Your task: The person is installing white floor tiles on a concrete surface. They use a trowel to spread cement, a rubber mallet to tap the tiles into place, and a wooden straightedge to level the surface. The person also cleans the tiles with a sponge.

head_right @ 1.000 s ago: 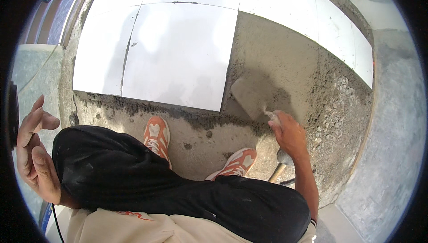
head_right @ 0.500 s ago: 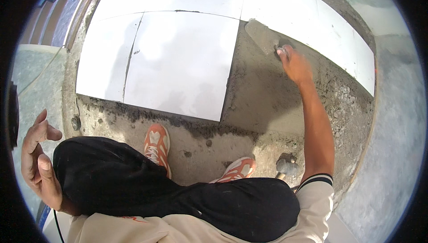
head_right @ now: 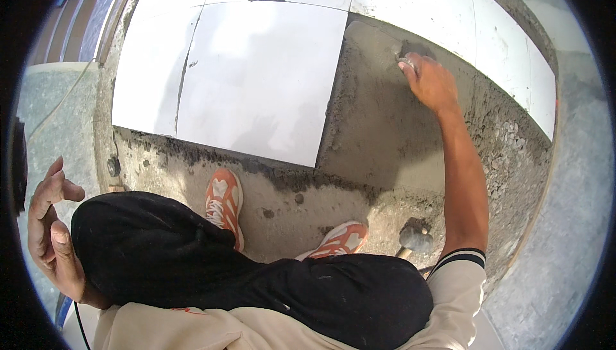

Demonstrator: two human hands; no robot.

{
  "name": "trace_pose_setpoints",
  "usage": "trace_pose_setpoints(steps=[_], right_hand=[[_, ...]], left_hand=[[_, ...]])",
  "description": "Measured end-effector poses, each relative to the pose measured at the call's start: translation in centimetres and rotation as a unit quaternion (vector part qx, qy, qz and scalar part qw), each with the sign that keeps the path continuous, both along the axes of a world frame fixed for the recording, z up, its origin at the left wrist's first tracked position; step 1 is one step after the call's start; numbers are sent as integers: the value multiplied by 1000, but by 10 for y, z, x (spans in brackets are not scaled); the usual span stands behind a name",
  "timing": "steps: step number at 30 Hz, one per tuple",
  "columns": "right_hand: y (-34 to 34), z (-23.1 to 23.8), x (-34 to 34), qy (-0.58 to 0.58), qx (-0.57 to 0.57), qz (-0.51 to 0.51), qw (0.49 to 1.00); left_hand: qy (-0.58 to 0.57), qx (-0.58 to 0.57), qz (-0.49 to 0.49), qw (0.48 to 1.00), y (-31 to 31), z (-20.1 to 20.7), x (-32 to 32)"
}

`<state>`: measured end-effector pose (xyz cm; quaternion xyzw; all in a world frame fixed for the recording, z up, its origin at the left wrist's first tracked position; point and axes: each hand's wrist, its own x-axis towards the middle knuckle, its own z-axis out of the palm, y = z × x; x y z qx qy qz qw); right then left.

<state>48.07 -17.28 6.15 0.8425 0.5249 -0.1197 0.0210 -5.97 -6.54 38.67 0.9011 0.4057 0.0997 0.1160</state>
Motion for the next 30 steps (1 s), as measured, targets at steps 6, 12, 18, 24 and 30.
trace_pose_setpoints(steps=[6,12,18,24,30], right_hand=[[-25,-1,-5,6,-1,29,1000],[-49,-3,-22,14,6,63,998],[-97,2,-53,57,-9,78,995],[-207,14,-37,223,83,-57,970],[-373,73,34,81,170,-307,933]], left_hand=[[12,3,-21,1000,-5,3,7],[-3,9,-19,1000,-15,5,13],[-1,20,-10,1000,-23,7,18],[-15,29,-14,999,-28,0,26],[22,13,-43,999,-28,11,23]])
